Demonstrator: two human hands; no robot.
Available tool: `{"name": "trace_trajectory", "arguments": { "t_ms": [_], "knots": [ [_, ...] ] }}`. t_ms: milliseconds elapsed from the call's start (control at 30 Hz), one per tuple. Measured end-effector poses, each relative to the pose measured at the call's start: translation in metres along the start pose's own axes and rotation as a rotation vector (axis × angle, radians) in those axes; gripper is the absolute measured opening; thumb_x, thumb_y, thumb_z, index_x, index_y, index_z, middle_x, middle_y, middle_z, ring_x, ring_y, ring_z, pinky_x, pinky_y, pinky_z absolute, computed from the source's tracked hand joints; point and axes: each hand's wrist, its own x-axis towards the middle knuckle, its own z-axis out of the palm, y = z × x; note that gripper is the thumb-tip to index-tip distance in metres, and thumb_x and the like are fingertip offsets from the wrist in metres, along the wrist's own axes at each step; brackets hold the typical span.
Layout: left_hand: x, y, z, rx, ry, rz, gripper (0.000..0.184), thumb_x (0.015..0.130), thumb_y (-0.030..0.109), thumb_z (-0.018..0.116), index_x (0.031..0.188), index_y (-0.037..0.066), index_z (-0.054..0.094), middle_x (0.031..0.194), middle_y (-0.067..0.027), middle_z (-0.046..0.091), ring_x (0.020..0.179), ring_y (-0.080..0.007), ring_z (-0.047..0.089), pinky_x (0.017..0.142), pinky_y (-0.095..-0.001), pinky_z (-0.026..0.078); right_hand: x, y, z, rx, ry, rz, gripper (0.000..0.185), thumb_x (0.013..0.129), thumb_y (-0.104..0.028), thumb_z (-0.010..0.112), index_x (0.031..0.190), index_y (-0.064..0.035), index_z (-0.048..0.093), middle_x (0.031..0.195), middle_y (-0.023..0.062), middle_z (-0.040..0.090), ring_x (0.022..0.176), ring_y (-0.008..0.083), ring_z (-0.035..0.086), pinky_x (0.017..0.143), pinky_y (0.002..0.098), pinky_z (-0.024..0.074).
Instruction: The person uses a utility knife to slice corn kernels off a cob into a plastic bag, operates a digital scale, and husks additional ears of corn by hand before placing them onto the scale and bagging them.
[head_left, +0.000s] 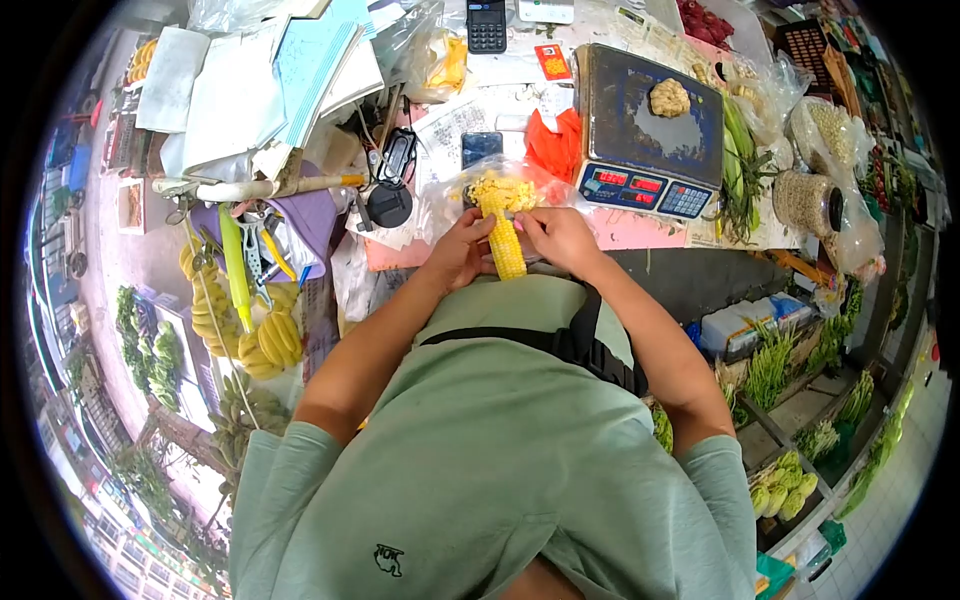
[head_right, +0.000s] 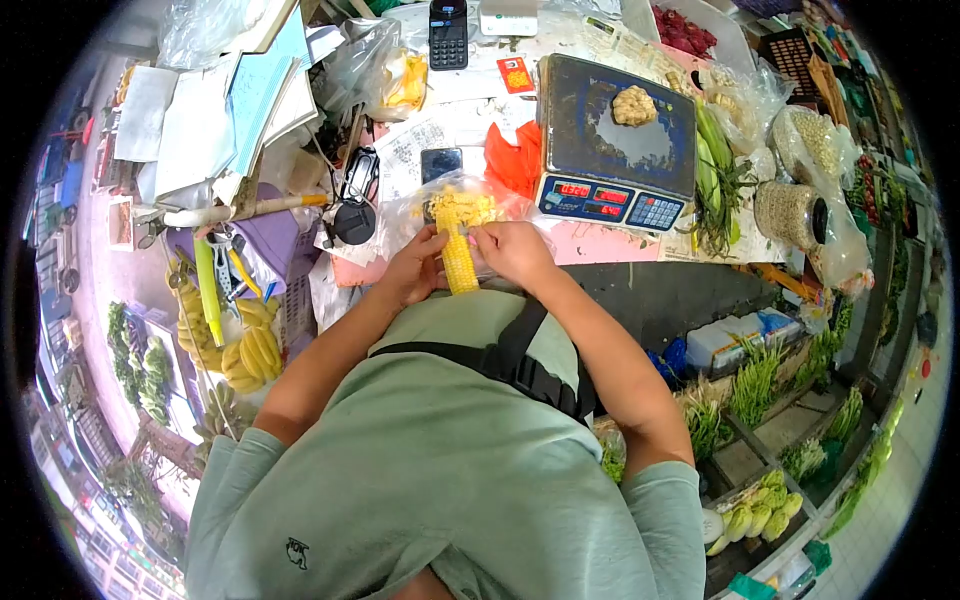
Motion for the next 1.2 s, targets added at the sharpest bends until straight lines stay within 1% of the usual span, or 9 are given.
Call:
{"name": "trace_trajectory", "arguments": {
  "t_ms": [300, 367, 500, 567, 667, 800, 1000, 1067, 1200],
  "knots": [
    [0.0, 0.008, 0.001, -0.013, 0.065, -0.008, 0.04, 0.099, 0.03, 0.064, 0.13, 0.013, 0.046, 0.12, -0.0074, 0.061, 0.107, -0.0252, 0.065, 0.081, -0.0501, 0.061, -0.012, 0.008, -0.01, -0.136, -0.068, -0.159, 0.031, 0.096, -0.034, 0.06, 0.085, -0.0096, 0.075, 0.078, 0.0179, 0.07, 0.072, 0.0385, 0.067, 0.067, 0.0475, 0.0534],
    [-0.002, 0.009, 0.003, -0.014, 0.045, 0.0, 0.039, 0.099, 0.029, 0.064, 0.13, 0.012, 0.046, 0.12, -0.0076, 0.062, 0.107, -0.0255, 0.065, 0.081, -0.0504, 0.062, -0.017, 0.012, -0.015, -0.207, -0.178, -0.198, 0.025, 0.098, -0.031, 0.06, 0.103, -0.0114, 0.076, 0.086, 0.0167, 0.072, 0.077, 0.0361, 0.069, 0.07, 0.044, 0.0551],
    [0.0, 0.01, 0.004, -0.003, 0.066, -0.024, 0.035, 0.101, 0.028, 0.06, 0.132, 0.015, 0.048, 0.122, -0.0078, 0.063, 0.106, -0.0265, 0.068, 0.079, -0.0477, 0.06, -0.022, 0.005, -0.023, -0.222, -0.196, -0.179, 0.027, 0.097, -0.037, 0.058, 0.1, -0.0168, 0.077, 0.085, 0.0161, 0.072, 0.078, 0.0356, 0.069, 0.071, 0.0459, 0.0552],
    [-0.003, 0.009, 0.005, 0.001, 0.079, -0.021, 0.035, 0.101, 0.028, 0.06, 0.131, 0.014, 0.049, 0.119, -0.0076, 0.064, 0.104, -0.0265, 0.068, 0.079, -0.0478, 0.06, -0.029, 0.004, -0.026, -0.203, -0.217, -0.134, 0.029, 0.098, -0.041, 0.057, 0.11, -0.0226, 0.076, 0.091, 0.0149, 0.074, 0.084, 0.0334, 0.071, 0.077, 0.0438, 0.0568],
    [-0.001, 0.01, 0.006, 0.0, 0.108, -0.004, 0.036, 0.1, 0.029, 0.062, 0.13, 0.012, 0.049, 0.115, -0.0077, 0.065, 0.1, -0.0266, 0.069, 0.079, -0.0481, 0.06, -0.035, -0.001, -0.032, -0.161, -0.241, -0.154, 0.029, 0.1, -0.034, 0.06, 0.109, -0.0115, 0.076, 0.089, 0.0158, 0.073, 0.082, 0.035, 0.07, 0.077, 0.0415, 0.0561],
    [0.003, 0.007, 0.001, 0.017, 0.137, -0.011, 0.039, 0.1, 0.032, 0.063, 0.129, 0.01, 0.049, 0.114, -0.0086, 0.063, 0.098, -0.0268, 0.068, 0.079, -0.0502, 0.06, -0.038, 0.01, -0.029, -0.158, -0.295, -0.128, 0.03, 0.1, -0.034, 0.061, 0.108, -0.0096, 0.076, 0.092, 0.0154, 0.074, 0.083, 0.0336, 0.071, 0.075, 0.0399, 0.056],
    [-0.001, 0.017, 0.005, -0.022, 0.216, 0.02, 0.039, 0.099, 0.03, 0.064, 0.127, 0.008, 0.05, 0.116, -0.0102, 0.061, 0.103, -0.0281, 0.065, 0.079, -0.0562, 0.06, -0.043, 0.001, -0.042, 0.054, -0.378, -0.038, 0.031, 0.099, -0.033, 0.065, 0.099, -0.0039, 0.076, 0.086, 0.0134, 0.073, 0.075, 0.0234, 0.07, 0.07, 0.0346, 0.0539],
    [0.001, 0.016, 0.001, -0.039, 0.214, 0.046, 0.039, 0.099, 0.03, 0.064, 0.128, 0.008, 0.05, 0.117, -0.0105, 0.061, 0.103, -0.0283, 0.065, 0.078, -0.0559, 0.061, -0.046, 0.026, -0.03, 0.103, -0.34, -0.068, 0.032, 0.099, -0.032, 0.066, 0.094, -0.0012, 0.075, 0.08, 0.0113, 0.071, 0.069, 0.0153, 0.065, 0.066, 0.032, 0.0519],
    [0.006, 0.017, 0.006, -0.038, 0.264, 0.092, 0.038, 0.101, 0.032, 0.061, 0.127, 0.007, 0.05, 0.118, -0.0112, 0.061, 0.102, -0.028, 0.065, 0.076, -0.0547, 0.061, -0.047, 0.01, -0.031, 0.212, -0.269, 0.13, 0.034, 0.1, -0.037, 0.063, 0.088, -0.0077, 0.075, 0.074, 0.013, 0.067, 0.064, 0.0215, 0.06, 0.067, 0.0362, 0.0504]
  ]
}}
